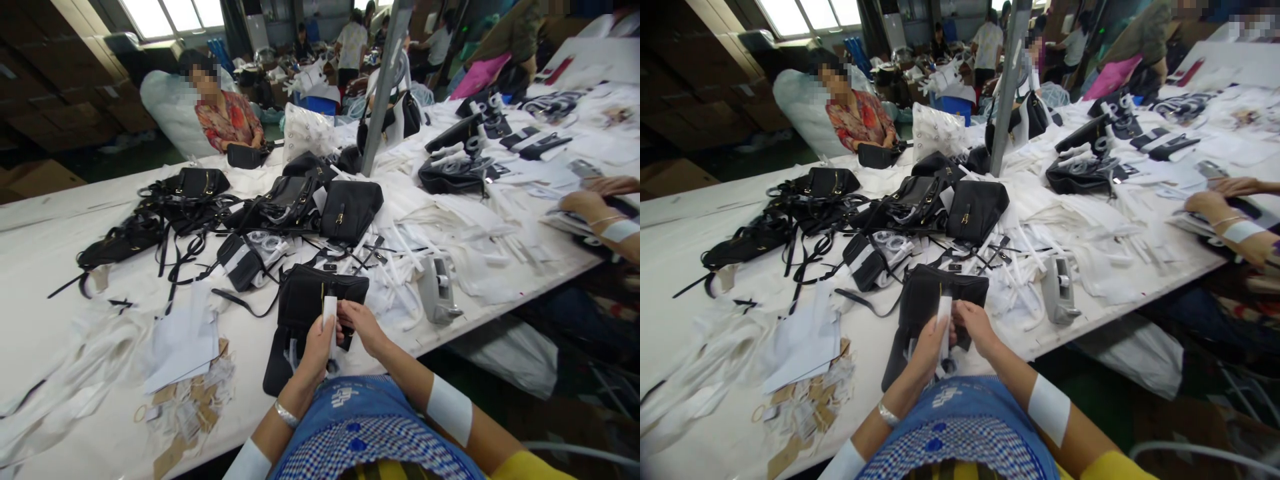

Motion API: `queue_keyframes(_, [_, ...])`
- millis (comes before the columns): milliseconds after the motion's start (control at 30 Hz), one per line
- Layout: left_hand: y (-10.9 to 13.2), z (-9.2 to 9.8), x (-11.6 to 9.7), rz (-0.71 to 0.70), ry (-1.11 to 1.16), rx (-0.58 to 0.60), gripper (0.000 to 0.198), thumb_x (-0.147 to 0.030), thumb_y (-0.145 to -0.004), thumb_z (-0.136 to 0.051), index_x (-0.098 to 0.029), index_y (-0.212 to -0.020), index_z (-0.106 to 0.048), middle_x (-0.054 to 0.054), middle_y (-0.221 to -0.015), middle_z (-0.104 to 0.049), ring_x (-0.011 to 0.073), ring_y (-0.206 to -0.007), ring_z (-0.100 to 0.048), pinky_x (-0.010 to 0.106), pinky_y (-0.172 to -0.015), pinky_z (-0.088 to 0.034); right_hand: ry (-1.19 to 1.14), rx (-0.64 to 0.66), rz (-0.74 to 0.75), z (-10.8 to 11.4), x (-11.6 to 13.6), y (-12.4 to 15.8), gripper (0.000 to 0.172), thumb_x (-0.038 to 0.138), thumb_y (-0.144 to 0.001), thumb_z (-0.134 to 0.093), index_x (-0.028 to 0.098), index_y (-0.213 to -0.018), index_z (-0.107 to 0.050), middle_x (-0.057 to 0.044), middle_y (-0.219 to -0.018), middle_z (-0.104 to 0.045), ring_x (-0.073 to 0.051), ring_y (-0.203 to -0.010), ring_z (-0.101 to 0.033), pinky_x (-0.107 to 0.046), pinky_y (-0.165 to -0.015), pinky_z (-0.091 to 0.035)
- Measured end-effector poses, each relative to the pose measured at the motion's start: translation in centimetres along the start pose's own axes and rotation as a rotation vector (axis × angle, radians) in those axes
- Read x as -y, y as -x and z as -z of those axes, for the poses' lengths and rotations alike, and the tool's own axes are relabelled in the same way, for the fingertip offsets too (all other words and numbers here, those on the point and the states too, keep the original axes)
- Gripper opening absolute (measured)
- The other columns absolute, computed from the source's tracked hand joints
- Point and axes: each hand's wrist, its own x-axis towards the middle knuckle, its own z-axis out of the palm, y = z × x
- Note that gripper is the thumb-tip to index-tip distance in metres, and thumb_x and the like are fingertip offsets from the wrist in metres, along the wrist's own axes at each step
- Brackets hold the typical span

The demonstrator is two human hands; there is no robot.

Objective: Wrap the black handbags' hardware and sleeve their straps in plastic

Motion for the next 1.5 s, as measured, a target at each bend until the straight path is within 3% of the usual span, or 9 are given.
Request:
queue_keyframes(133, [0.3, -0.2, -0.8, 0.05, 0.099, 0.019, 0.039, -0.052, -0.078, -0.06, -0.014, -0.086, -0.058, 0.002, -0.074, -0.058, 0.0142, -0.067, -0.054, 0.026, -0.066, -0.045, 0.142, -0.035, -0.042, 1.0, -1.0, 2.9, 0.04, 0.053, -0.076, -0.063, 0.017, -0.092, -0.061, -0.005, -0.084, -0.066, -0.017, -0.076, -0.062, -0.027, -0.061, -0.05])
queue_keyframes(300, [0.5, -0.3, -1.2, 0.046, 0.089, 0.025, 0.04, -0.055, -0.078, -0.059, -0.015, -0.083, -0.058, 0.003, -0.074, -0.06, 0.0149, -0.068, -0.055, 0.025, -0.065, -0.043, 0.11, -0.004, -0.119, 1.2, -1.8, 5.4, 0.036, 0.051, -0.075, -0.066, 0.016, -0.085, -0.059, -0.001, -0.07, -0.061, -0.013, -0.061, -0.056, -0.022, -0.049, -0.044])
queue_keyframes(567, [0.1, -0.4, -0.4, 0.065, 0.074, 0.043, 0.04, -0.055, -0.079, -0.058, -0.016, -0.083, -0.058, 0.002, -0.073, -0.059, 0.015, -0.067, -0.054, 0.027, -0.065, -0.044, 0.146, -0.173, 0.08, 0.8, -0.3, 2.5, 0.036, 0.047, -0.076, -0.065, 0.018, -0.098, -0.06, -0.004, -0.081, -0.066, -0.014, -0.062, -0.06, -0.025, -0.054, -0.048])
queue_keyframes(700, [-0.1, -0.4, -0.2, 0.014, 0.021, 0.031, 0.039, -0.055, -0.08, -0.057, -0.016, -0.08, -0.056, 0.001, -0.073, -0.057, 0.0147, -0.067, -0.053, 0.026, -0.066, -0.044, 0.187, -0.206, 0.092, 0.3, 0.8, 1.1, 0.03, 0.044, -0.075, -0.064, 0.016, -0.088, -0.064, -0.002, -0.071, -0.065, -0.013, -0.057, -0.056, -0.022, -0.047, -0.042])
queue_keyframes(933, [-0.2, -0.1, 0.1, -0.081, -0.124, 0.005, 0.042, -0.058, -0.083, -0.049, -0.016, -0.082, -0.056, 0.003, -0.074, -0.057, 0.0155, -0.068, -0.053, 0.025, -0.063, -0.043, 0.34, -0.205, 0.109, 0.0, 2.3, 1.3, 0.021, 0.035, -0.076, -0.063, 0.015, -0.079, -0.07, -0.002, -0.06, -0.064, -0.015, -0.055, -0.058, -0.024, -0.052, -0.042])
queue_keyframes(1100, [-0.3, 0.4, 0.3, -0.21, -0.417, -0.085, 0.038, -0.053, -0.088, -0.043, -0.019, -0.081, -0.056, 0.002, -0.068, -0.057, 0.0176, -0.063, -0.054, 0.026, -0.059, -0.038, 0.553, -0.16, 0.196, -0.5, 2.6, 1.7, 0.026, 0.036, -0.085, -0.053, 0.02, -0.079, -0.073, -0.002, -0.06, -0.065, -0.018, -0.057, -0.061, -0.028, -0.057, -0.044])
queue_keyframes(1233, [-0.3, 0.8, 0.4, -0.228, -0.509, -0.125, 0.03, -0.047, -0.087, -0.046, -0.021, -0.088, -0.059, 0.004, -0.075, -0.062, 0.022, -0.072, -0.058, 0.028, -0.066, -0.039, 0.587, -0.092, 0.272, -0.9, 1.3, 2.1, 0.024, 0.031, -0.084, -0.055, 0.025, -0.099, -0.073, -0.005, -0.093, -0.069, -0.022, -0.086, -0.063, -0.033, -0.082, -0.047])
queue_keyframes(1333, [-0.4, 1.0, 0.6, -0.217, -0.498, -0.106, 0.027, -0.045, -0.084, -0.051, -0.021, -0.091, -0.059, 0.005, -0.08, -0.064, 0.0232, -0.076, -0.059, 0.029, -0.068, -0.039, 0.516, -0.048, 0.179, -1.4, 0.4, 2.6, 0.036, 0.03, -0.08, -0.059, 0.025, -0.114, -0.067, -0.007, -0.115, -0.06, -0.022, -0.1, -0.059, -0.034, -0.091, -0.046])
queue_keyframes(1500, [-0.6, 1.4, 0.8, -0.206, -0.488, -0.104, 0.021, -0.038, -0.082, -0.053, -0.019, -0.087, -0.059, 0.004, -0.077, -0.063, 0.0204, -0.073, -0.057, 0.028, -0.066, -0.041, 0.485, 0.104, 0.067, -1.7, 1.4, 3.9, 0.031, 0.037, -0.079, -0.062, 0.024, -0.105, -0.072, -0.008, -0.133, -0.048, -0.027, -0.119, -0.049, -0.042, -0.101, -0.039])
